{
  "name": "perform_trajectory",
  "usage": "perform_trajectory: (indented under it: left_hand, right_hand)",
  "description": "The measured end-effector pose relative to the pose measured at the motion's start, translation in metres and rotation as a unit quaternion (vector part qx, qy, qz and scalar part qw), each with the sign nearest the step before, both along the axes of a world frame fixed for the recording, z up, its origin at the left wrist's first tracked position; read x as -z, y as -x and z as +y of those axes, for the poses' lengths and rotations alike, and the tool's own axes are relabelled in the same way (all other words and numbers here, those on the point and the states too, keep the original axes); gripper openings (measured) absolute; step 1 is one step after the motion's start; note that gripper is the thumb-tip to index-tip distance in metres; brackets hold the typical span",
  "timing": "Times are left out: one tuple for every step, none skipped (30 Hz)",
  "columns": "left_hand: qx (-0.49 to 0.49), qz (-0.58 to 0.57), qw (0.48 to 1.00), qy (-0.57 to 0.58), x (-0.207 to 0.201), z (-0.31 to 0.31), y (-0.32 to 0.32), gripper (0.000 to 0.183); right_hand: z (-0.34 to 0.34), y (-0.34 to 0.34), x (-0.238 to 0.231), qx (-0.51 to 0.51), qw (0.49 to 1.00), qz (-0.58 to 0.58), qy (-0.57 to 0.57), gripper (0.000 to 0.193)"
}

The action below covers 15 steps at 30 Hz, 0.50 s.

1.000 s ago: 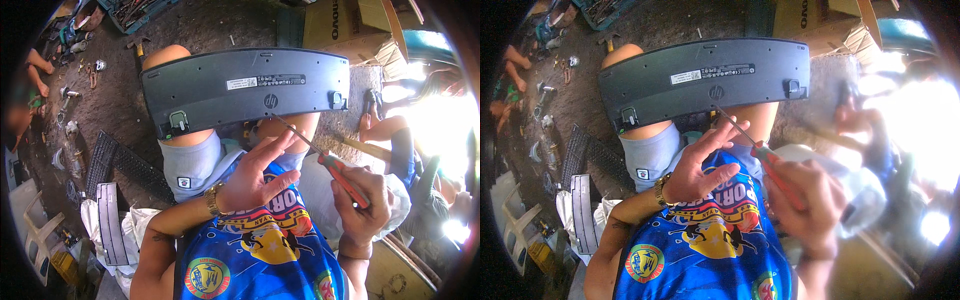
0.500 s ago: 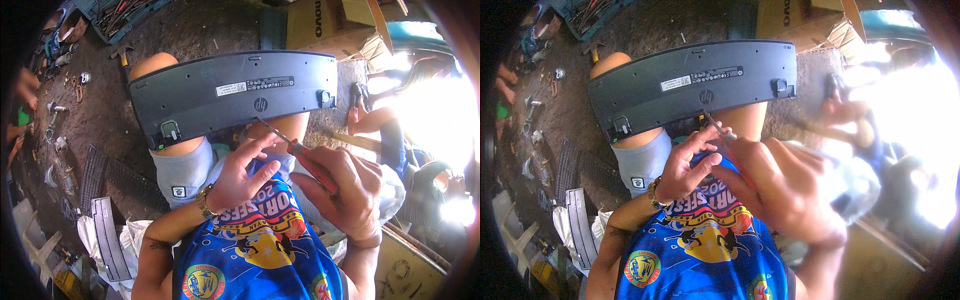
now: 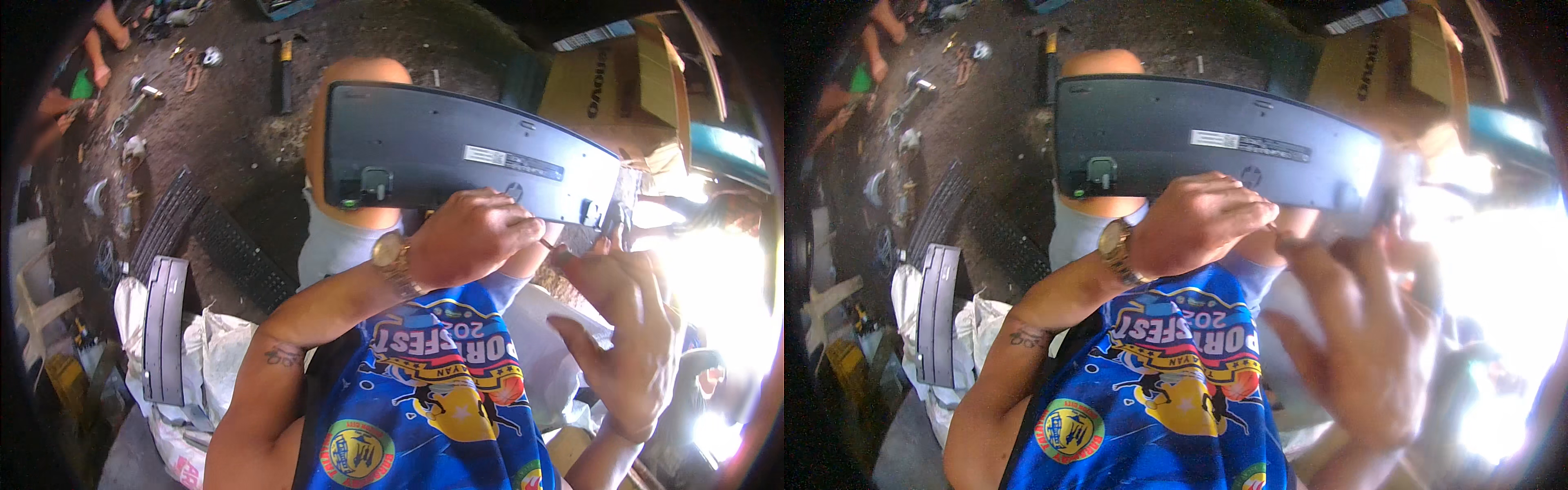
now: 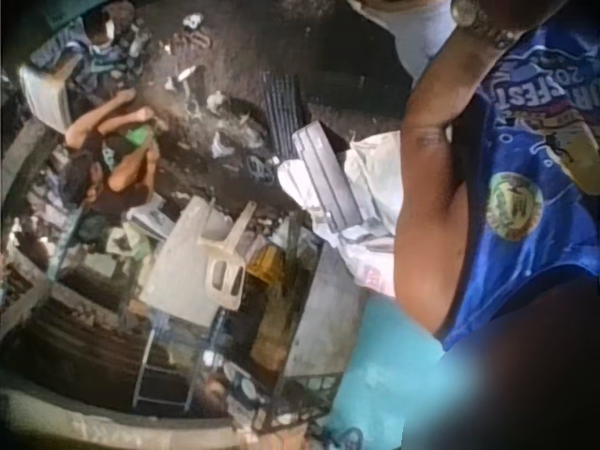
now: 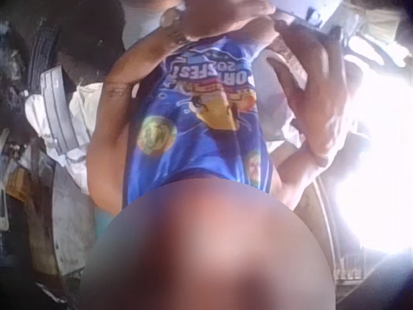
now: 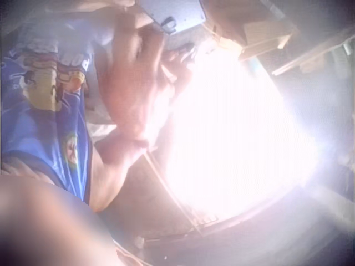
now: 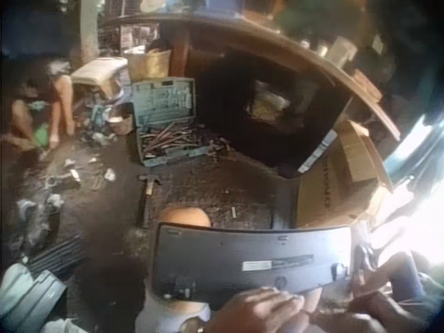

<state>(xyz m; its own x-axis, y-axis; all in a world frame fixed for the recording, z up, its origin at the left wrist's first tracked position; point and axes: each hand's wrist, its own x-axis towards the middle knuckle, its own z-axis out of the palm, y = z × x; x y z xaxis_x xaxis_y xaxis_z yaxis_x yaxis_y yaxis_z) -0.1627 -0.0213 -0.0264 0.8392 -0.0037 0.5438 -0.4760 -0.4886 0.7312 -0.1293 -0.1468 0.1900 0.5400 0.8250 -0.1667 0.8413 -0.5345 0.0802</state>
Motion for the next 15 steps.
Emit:
perform_trajectory:
  left_hand:
    - [-0.027,-0.002,1.0,0.002,-0.002,0.0,-0.002,0.025]
    - [-0.04,-0.015,0.999,0.018,-0.004,0.0,-0.001,0.027]
    - [-0.053,-0.013,0.998,0.035,-0.008,-0.002,-0.004,0.028]
    - [-0.065,-0.012,0.996,0.051,-0.009,-0.004,-0.003,0.03]
    - [-0.102,-0.078,0.989,0.07,-0.012,-0.007,-0.006,0.035]
    - [-0.099,-0.075,0.99,0.062,-0.011,-0.008,-0.006,0.034]
    - [-0.063,-0.05,0.996,0.037,-0.009,-0.008,-0.005,0.034]
    - [-0.027,-0.023,0.999,0.012,-0.004,-0.006,-0.004,0.034]
    - [-0.05,-0.063,0.996,0.041,-0.001,-0.006,-0.003,0.032]
    - [-0.064,-0.079,0.994,0.045,0.002,-0.005,-0.003,0.029]
    - [-0.059,-0.045,0.997,0.027,0.004,-0.003,-0.001,0.039]
    - [-0.048,-0.021,0.998,0.023,0.002,-0.002,0.0,0.051]
    - [-0.073,0.002,0.997,-0.04,-0.001,0.0,0.001,0.063]
    - [-0.081,0.053,0.99,-0.105,-0.007,0.001,0.002,0.078]
    - [-0.09,0.1,0.974,-0.181,-0.013,0.007,0.003,0.102]
  right_hand:
    - [-0.002,-0.001,0.0,-0.004,1.0,0.0,-0.019,0.042]
    - [-0.003,-0.002,0.0,0.005,1.0,-0.005,-0.031,0.041]
    - [-0.005,-0.005,0.0,-0.005,1.0,0.007,-0.023,0.04]
    - [-0.006,-0.007,0.0,-0.028,0.999,0.008,-0.022,0.039]
    - [-0.006,-0.009,0.0,-0.053,0.998,0.0,-0.015,0.038]
    - [-0.007,-0.011,-0.001,-0.075,0.997,-0.024,-0.01,0.038]
    - [-0.007,-0.011,-0.001,-0.098,0.993,-0.012,-0.064,0.039]
    - [-0.009,-0.013,-0.002,-0.08,0.993,0.023,-0.08,0.04]
    - [-0.012,-0.012,-0.002,-0.057,0.992,0.037,-0.108,0.041]
    - [-0.016,-0.012,-0.003,-0.039,0.991,0.047,-0.121,0.039]
    - [-0.024,-0.013,-0.003,-0.037,0.995,0.07,-0.053,0.038]
    - [-0.033,-0.014,-0.006,-0.054,0.996,0.068,-0.013,0.037]
    - [-0.045,-0.016,-0.006,-0.016,0.998,0.056,-0.021,0.035]
    - [-0.06,-0.024,-0.007,0.015,0.996,0.071,-0.043,0.033]
    - [-0.076,-0.033,-0.007,0.022,0.988,0.055,-0.145,0.031]
